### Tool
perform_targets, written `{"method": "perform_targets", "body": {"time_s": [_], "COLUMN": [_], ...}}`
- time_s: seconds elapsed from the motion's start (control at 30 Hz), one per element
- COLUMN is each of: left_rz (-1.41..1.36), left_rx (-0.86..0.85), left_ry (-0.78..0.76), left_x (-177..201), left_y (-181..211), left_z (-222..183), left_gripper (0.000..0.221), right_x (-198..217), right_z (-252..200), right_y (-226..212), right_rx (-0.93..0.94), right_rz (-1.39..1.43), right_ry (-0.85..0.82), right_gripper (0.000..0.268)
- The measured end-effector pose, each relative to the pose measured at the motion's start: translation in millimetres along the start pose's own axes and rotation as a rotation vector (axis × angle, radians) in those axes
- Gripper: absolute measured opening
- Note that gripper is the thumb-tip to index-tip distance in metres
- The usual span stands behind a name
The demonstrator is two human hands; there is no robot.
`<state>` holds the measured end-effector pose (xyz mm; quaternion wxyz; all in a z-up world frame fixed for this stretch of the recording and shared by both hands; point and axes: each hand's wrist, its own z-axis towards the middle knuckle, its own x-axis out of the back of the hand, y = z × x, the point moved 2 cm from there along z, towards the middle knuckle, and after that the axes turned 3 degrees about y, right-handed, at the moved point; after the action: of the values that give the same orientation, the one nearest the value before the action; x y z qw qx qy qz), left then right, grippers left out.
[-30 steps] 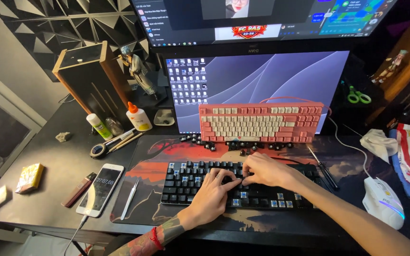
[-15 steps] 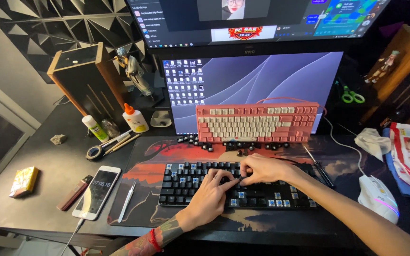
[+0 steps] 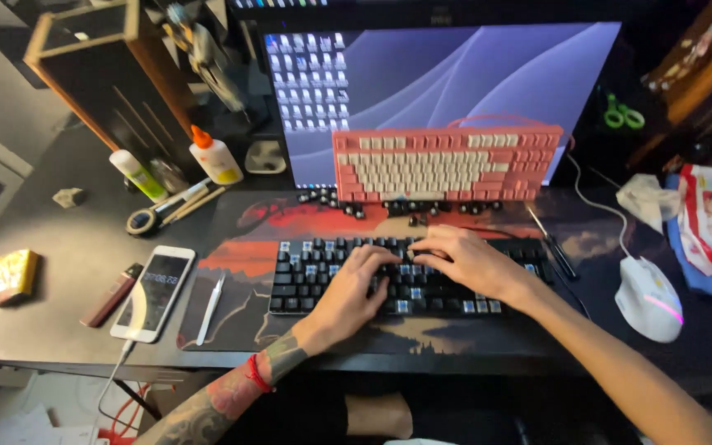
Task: Removing keycaps from a mechanical keyboard and handling the individual keys.
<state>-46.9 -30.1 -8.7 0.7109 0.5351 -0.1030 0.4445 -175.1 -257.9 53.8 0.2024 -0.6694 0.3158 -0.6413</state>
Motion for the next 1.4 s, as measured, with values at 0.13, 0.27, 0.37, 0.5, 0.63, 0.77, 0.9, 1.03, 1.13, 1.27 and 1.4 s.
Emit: {"method": "perform_targets", "body": {"time_s": [0.13,0.27,0.37,0.5,0.63,0.77,0.9,1.03,1.13,1.27,1.4], "left_rz": [0.034,0.142,0.327,0.455,0.49,0.481,0.451,0.448,0.448,0.444,0.434], "left_rx": [0.016,-0.073,-0.242,-0.345,-0.416,-0.424,-0.382,-0.391,-0.384,-0.38,-0.373], "left_ry": [-0.011,-0.003,0.0,0.014,0.054,0.074,0.007,0.035,0.021,0.013,-0.003], "left_x": [1,4,-4,-4,-6,-7,-10,-12,-11,-11,-12], "left_y": [0,4,-6,-2,-3,-4,-5,-7,-7,-6,-7], "left_z": [-2,0,-2,-6,-4,-3,-6,-5,-4,-3,-4], "left_gripper": [0.046,0.043,0.042,0.049,0.047,0.04,0.041,0.037,0.037,0.04,0.041], "right_x": [-28,-49,-54,-65,-60,-58,-65,-64,-67,-68,-63], "right_z": [-11,-11,-14,-16,-8,-5,-4,-9,-10,-9,-10], "right_y": [16,23,18,13,24,31,45,43,43,43,40], "right_rx": [0.239,0.375,0.398,0.42,0.279,0.329,0.357,0.416,0.497,0.461,0.392], "right_rz": [-0.267,-0.494,-0.563,-0.733,-0.383,-0.251,-0.266,-0.414,-0.52,-0.494,-0.431], "right_ry": [0.179,0.243,0.269,0.324,0.294,0.382,0.315,0.269,0.275,0.253,0.222], "right_gripper": [0.03,0.027,0.028,0.022,0.026,0.019,0.017,0.025,0.026,0.028,0.031]}}
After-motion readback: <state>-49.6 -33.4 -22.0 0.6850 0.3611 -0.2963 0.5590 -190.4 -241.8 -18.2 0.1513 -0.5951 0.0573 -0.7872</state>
